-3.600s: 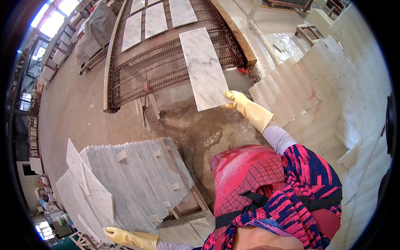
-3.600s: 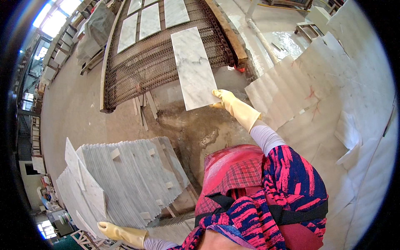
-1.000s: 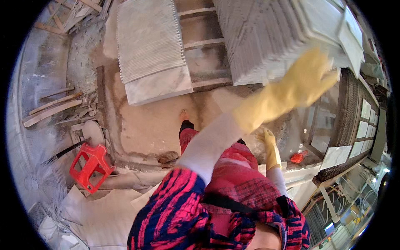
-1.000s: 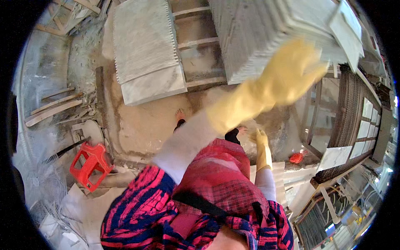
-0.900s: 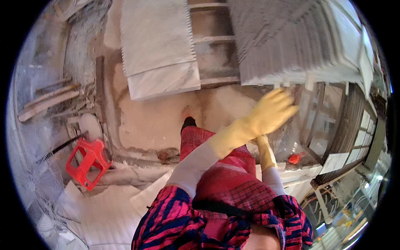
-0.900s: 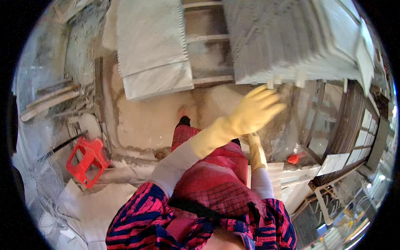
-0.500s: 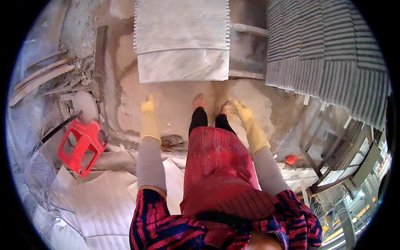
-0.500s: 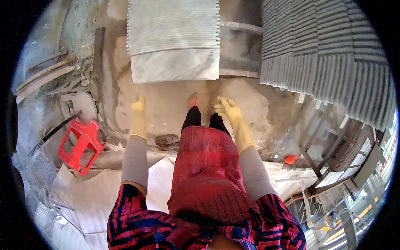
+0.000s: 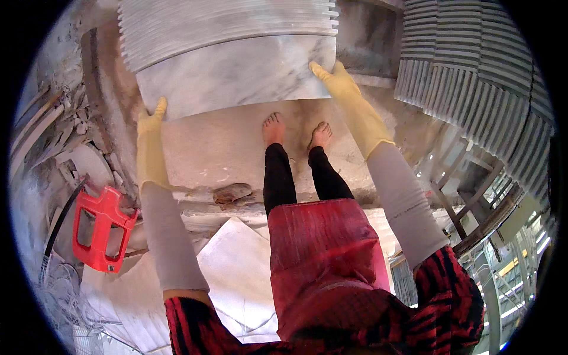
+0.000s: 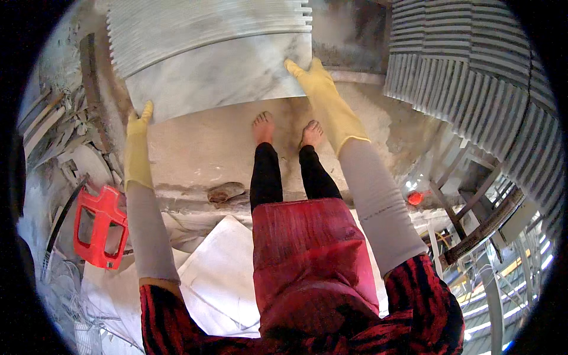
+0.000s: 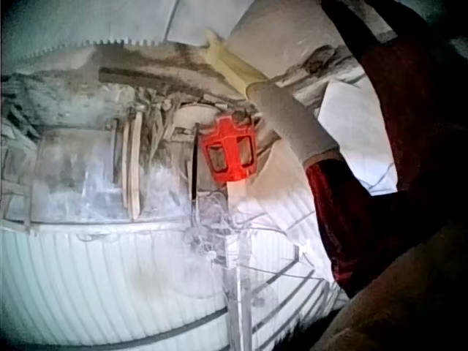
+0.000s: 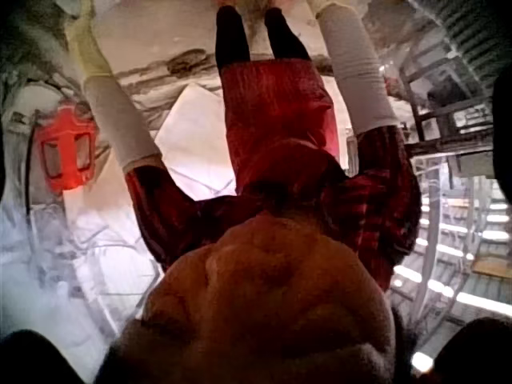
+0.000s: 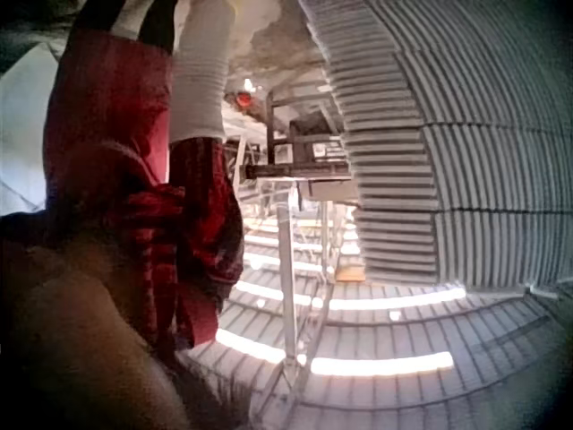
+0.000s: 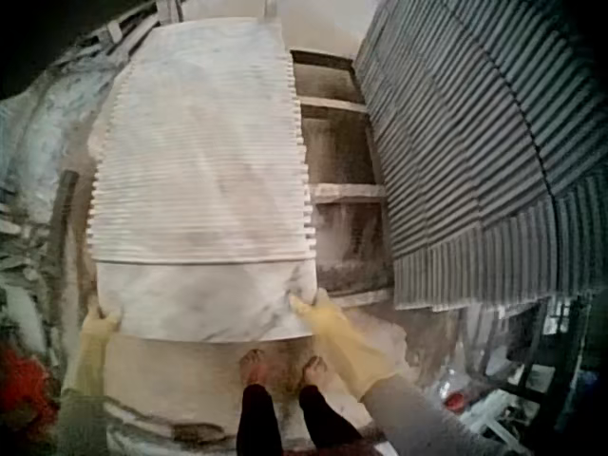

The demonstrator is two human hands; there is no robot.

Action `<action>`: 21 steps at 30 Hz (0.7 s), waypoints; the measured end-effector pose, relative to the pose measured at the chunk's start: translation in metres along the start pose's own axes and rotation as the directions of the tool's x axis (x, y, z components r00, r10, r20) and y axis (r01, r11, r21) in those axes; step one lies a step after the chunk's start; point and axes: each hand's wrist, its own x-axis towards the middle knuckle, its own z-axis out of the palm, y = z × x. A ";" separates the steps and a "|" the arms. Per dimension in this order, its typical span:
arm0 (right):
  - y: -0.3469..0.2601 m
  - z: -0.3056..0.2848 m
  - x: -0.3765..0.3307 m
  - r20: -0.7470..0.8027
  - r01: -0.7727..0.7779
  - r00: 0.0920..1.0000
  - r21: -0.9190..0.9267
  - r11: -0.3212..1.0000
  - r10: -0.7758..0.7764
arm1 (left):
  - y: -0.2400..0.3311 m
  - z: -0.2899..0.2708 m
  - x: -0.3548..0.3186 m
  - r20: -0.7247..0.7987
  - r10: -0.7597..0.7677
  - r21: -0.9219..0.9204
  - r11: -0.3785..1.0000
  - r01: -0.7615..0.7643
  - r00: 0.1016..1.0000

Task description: The person picks up rectangular white tiles from a stack on the floor and places them onto a moving conveyor belt. They handle the tiles one by one or in pairs, arranging them in a grid pattern on the belt.

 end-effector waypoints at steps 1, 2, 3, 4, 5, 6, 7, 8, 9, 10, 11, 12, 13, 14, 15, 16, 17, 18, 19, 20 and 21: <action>-0.004 0.000 -0.001 0.024 -0.005 1.000 -0.015 1.000 0.005 | -0.012 -0.004 0.008 0.046 0.035 -0.035 0.999 -0.033 0.998; -0.006 0.001 -0.002 0.053 -0.009 0.999 -0.033 0.999 0.011 | -0.020 -0.003 0.010 0.047 0.011 0.000 1.000 -0.011 0.999; 0.000 0.002 0.006 0.094 0.042 0.995 -0.017 0.999 -0.041 | -0.028 -0.005 0.013 0.043 -0.012 0.036 0.999 0.010 0.999; 0.007 0.005 0.013 0.132 0.067 0.989 -0.012 0.998 -0.065 | -0.037 -0.006 0.013 0.041 -0.040 0.071 0.997 0.037 0.998; 0.019 0.003 0.022 0.140 0.077 0.987 -0.002 0.997 -0.076 | -0.015 -0.009 0.011 0.047 -0.051 0.136 0.990 0.044 0.998; 0.029 0.003 0.033 0.142 0.067 0.988 -0.004 0.998 -0.065 | 0.006 -0.010 0.005 0.070 -0.078 0.144 0.987 0.067 0.995; 0.034 0.003 0.038 0.149 0.079 0.985 0.046 0.996 -0.085 | 0.027 -0.018 -0.005 0.087 -0.110 0.158 0.983 0.095 0.990; 0.040 0.003 0.043 0.156 0.090 0.982 0.093 0.992 -0.103 | 0.052 -0.022 -0.020 0.123 -0.154 0.112 0.984 0.141 0.980; 0.041 0.007 0.040 0.176 0.124 0.972 0.188 0.974 -0.157 | 0.049 -0.029 -0.027 0.135 -0.168 0.084 0.984 0.157 0.977; 0.041 0.005 0.042 0.180 0.140 0.966 0.237 0.961 -0.185 | 0.050 -0.031 -0.031 0.155 -0.168 0.050 0.986 0.162 0.974; 0.040 0.007 0.042 0.200 0.156 0.955 0.288 0.945 -0.218 | 0.031 -0.030 -0.032 0.159 -0.137 0.040 0.990 0.132 0.978; 0.038 0.006 0.044 0.221 0.162 0.947 0.297 0.941 -0.233 | 0.013 -0.027 -0.036 0.163 -0.106 0.030 0.994 0.102 0.981; 0.040 0.004 0.041 0.243 0.142 0.942 0.330 0.933 -0.230 | 0.003 -0.015 -0.046 0.202 -0.106 -0.044 0.992 0.117 0.974; 0.038 0.002 0.036 0.263 0.120 0.938 0.363 0.924 -0.225 | -0.002 -0.006 -0.063 0.241 -0.105 -0.113 0.984 0.135 0.965; 0.037 -0.006 0.031 0.289 0.080 0.932 0.419 0.904 -0.216 | -0.009 0.000 -0.079 0.280 -0.101 -0.180 0.971 0.156 0.955; 0.044 -0.014 0.034 0.287 0.064 0.934 0.449 0.891 -0.212 | 0.008 0.007 -0.101 0.276 -0.114 -0.204 0.963 0.174 0.954; 0.049 -0.017 0.037 0.302 0.048 0.929 0.477 0.878 -0.215 | 0.013 0.014 -0.122 0.301 -0.156 -0.242 0.942 0.234 0.941; 0.055 -0.020 0.041 0.316 0.032 0.924 0.500 0.866 -0.217 | 0.017 0.023 -0.142 0.329 -0.197 -0.279 0.914 0.294 0.924; 0.050 -0.026 0.037 0.323 0.041 0.923 0.463 0.886 -0.211 | 0.001 0.037 -0.156 0.390 -0.261 -0.315 0.863 0.394 0.883; 0.047 -0.030 0.036 0.327 0.050 0.922 0.427 0.903 -0.206 | -0.025 0.058 -0.168 0.407 -0.239 -0.348 0.851 0.392 0.881; 0.042 -0.034 0.035 0.342 0.056 0.918 0.393 0.918 -0.203 | -0.055 0.077 -0.179 0.418 -0.225 -0.378 0.838 0.394 0.880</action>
